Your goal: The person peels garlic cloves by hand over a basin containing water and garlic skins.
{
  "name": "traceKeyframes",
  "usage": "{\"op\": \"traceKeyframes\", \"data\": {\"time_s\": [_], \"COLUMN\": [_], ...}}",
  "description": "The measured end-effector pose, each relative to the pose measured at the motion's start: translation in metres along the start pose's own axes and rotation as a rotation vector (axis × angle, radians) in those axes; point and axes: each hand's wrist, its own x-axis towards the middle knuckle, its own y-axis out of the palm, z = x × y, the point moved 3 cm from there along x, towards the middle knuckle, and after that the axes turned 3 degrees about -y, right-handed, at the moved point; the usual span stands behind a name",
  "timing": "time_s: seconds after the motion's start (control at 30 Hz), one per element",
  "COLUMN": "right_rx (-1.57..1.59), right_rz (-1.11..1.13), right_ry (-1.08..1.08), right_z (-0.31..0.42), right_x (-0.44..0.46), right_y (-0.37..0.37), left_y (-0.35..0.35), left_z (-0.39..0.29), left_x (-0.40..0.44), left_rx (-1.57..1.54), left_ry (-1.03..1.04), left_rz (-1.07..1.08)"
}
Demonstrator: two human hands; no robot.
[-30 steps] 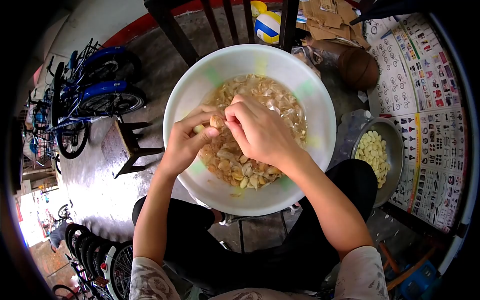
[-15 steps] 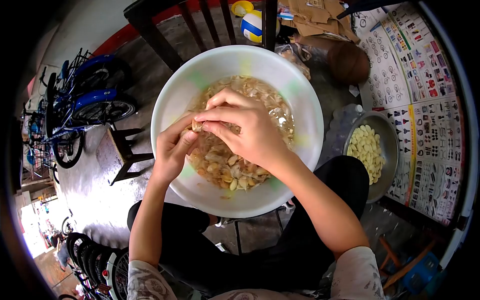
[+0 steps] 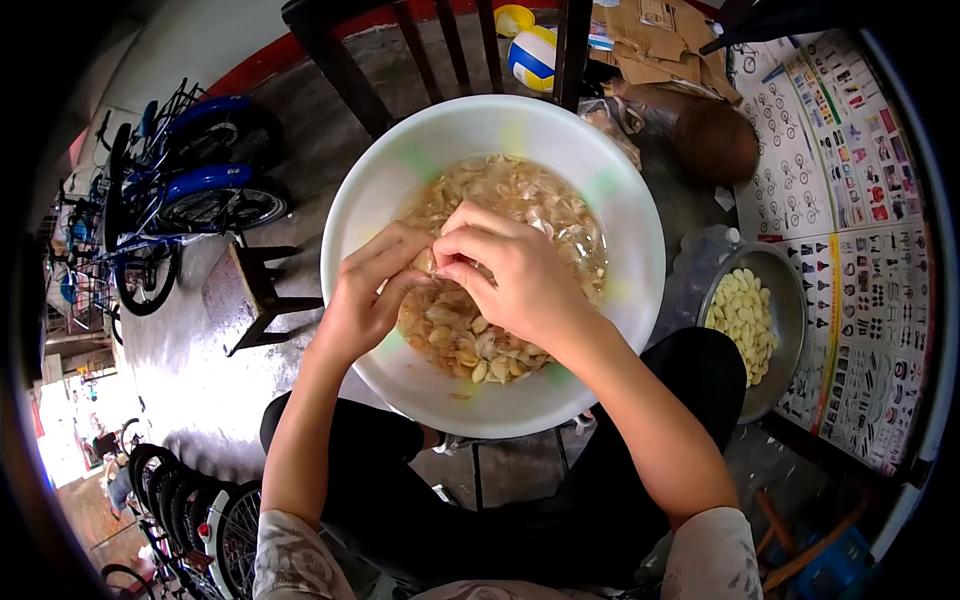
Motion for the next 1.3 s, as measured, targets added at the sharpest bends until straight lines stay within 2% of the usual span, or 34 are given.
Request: {"op": "traceKeyframes", "data": {"time_s": [0.13,0.2,0.23,0.3,0.33,0.43,0.47,0.53,0.57,0.63,0.67,0.73,0.87,1.07,1.17,1.3], "right_rx": [0.033,0.015,0.017,-0.050,-0.049,0.006,0.082,0.131,0.130,0.076,0.074,0.059,0.076,-0.065,-0.041,-0.055], "right_rz": [0.034,-0.004,-0.005,0.033,0.031,0.131,0.057,-0.044,-0.043,-0.159,-0.160,-0.093,-0.159,-0.182,-0.143,-0.029], "right_ry": [0.037,0.012,0.008,-0.008,-0.010,0.037,0.047,0.038,0.038,0.018,0.022,0.014,0.002,-0.034,-0.020,0.105], "right_z": [-0.002,0.000,0.001,0.003,0.002,-0.002,-0.003,-0.008,-0.006,-0.002,-0.001,-0.001,-0.006,-0.008,-0.011,-0.015], "right_x": [-0.001,0.001,0.002,0.004,0.004,0.004,0.006,0.008,0.009,0.010,0.008,0.006,0.004,0.001,0.002,0.000], "right_y": [0.006,0.008,0.008,0.007,0.006,0.008,0.007,0.001,0.001,-0.001,0.000,0.006,0.010,0.007,0.006,0.011], "left_y": [0.002,0.007,0.011,0.026,0.026,0.018,0.017,0.009,0.009,0.003,0.004,0.004,0.006,0.013,0.013,0.015], "left_z": [0.003,0.009,0.012,0.026,0.025,0.029,0.028,0.026,0.024,0.016,0.016,0.013,0.010,0.010,0.011,0.011], "left_x": [-0.002,-0.003,-0.005,-0.010,-0.009,-0.007,-0.007,-0.008,-0.007,-0.006,-0.007,-0.007,-0.005,-0.003,-0.003,-0.002], "left_rx": [0.007,-0.261,-0.257,-1.197,-1.267,-1.313,-1.311,-0.804,-0.804,-0.343,-0.345,-0.046,-0.018,-0.014,0.009,0.039], "left_ry": [-0.023,-0.158,-0.157,-0.568,-0.574,-0.500,-0.498,-0.496,-0.496,-0.361,-0.363,-0.227,-0.176,-0.177,-0.231,-0.218], "left_rz": [-0.018,-0.096,-0.098,-0.106,-0.164,-0.157,-0.154,-0.258,-0.259,-0.331,-0.327,-0.283,-0.284,-0.302,-0.279,-0.264]}}
